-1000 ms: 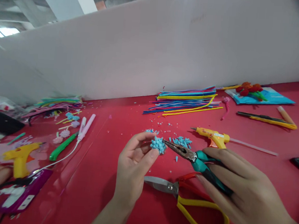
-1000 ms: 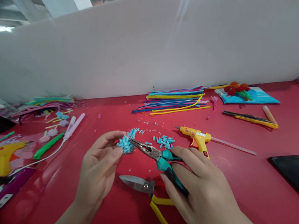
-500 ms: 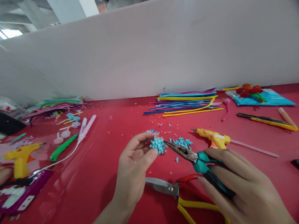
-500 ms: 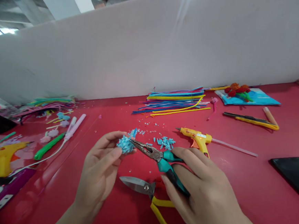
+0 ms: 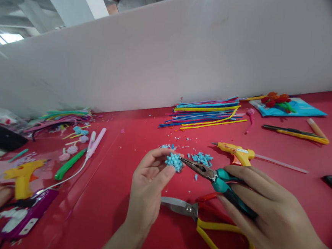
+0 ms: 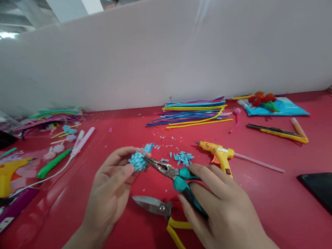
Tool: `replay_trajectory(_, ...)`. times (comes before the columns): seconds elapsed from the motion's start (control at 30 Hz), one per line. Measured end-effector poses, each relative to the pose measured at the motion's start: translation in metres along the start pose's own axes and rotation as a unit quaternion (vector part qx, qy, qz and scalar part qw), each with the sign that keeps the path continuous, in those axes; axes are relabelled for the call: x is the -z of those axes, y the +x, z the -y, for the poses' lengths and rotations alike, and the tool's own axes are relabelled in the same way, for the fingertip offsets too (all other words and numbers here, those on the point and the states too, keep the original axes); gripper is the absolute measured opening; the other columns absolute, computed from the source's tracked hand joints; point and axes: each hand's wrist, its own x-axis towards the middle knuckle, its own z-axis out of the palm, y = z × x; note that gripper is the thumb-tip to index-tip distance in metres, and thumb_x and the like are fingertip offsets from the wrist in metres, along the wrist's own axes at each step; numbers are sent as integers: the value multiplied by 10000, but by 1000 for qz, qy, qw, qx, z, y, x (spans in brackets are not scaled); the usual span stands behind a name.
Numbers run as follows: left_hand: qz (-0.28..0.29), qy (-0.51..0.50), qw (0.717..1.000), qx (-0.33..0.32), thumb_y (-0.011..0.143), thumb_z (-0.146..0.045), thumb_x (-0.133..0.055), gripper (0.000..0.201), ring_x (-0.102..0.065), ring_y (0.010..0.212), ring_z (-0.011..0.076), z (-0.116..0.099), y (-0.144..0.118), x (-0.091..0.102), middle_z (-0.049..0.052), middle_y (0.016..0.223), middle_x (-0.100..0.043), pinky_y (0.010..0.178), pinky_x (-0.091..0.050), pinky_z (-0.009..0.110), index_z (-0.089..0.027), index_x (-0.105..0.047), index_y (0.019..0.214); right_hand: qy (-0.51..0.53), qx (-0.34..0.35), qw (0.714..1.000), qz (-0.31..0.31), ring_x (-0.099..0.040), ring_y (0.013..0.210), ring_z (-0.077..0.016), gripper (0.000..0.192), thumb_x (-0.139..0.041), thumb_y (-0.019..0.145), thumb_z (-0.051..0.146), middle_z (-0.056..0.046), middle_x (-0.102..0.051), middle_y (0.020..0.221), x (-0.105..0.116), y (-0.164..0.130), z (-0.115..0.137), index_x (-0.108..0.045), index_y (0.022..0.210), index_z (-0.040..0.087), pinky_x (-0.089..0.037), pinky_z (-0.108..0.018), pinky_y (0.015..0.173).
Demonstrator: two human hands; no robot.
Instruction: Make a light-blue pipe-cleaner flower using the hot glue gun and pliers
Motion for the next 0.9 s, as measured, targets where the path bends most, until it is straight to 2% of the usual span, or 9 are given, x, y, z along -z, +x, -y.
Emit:
replay_trajectory(0.13,-2,-6,1000,0,764,-228,-730,214,-633,795,116,1,0,0,27,889,-704,743,-508,197,-211,-695,974,16,-7,1000,8,-609,834,-218,121,-537,874,188,-104,-604,1010,1,0,0,-644,929,176,-534,-367,676)
replay_trajectory(0.37,1,-20,1000,23,737,-221,-735,203,-614,787,123,-3,1,-2,33,869,-687,730,-497,209,-200,-708,938,99,-67,992,45,-623,815,-198,119,-544,871,211,-82,-614,959,1,3,0,-658,839,196,-543,-322,693)
replay_trajectory(0.6,17,-10,1000,19,748,-204,-714,189,-609,771,132,-1,0,1,31,851,-677,745,-503,245,-200,-704,936,228,-173,951,118,-624,736,-150,252,-527,898,256,-23,-621,834,4,7,1,-595,661,205,-535,-236,624)
replay_trajectory(0.8,1,-9,1000,19,755,-226,-721,210,-611,787,121,-2,0,1,34,874,-680,734,-493,211,-192,-691,960,160,-119,977,80,-632,844,-180,139,-569,866,248,-50,-626,956,3,4,0,-645,756,210,-543,-271,702)
replay_trajectory(0.9,-5,-11,1000,21,750,-234,-725,216,-610,773,118,-2,2,1,34,861,-681,729,-493,210,-189,-690,959,137,-108,982,67,-628,818,-178,149,-565,866,244,-60,-619,962,2,3,0,-640,744,207,-543,-283,696)
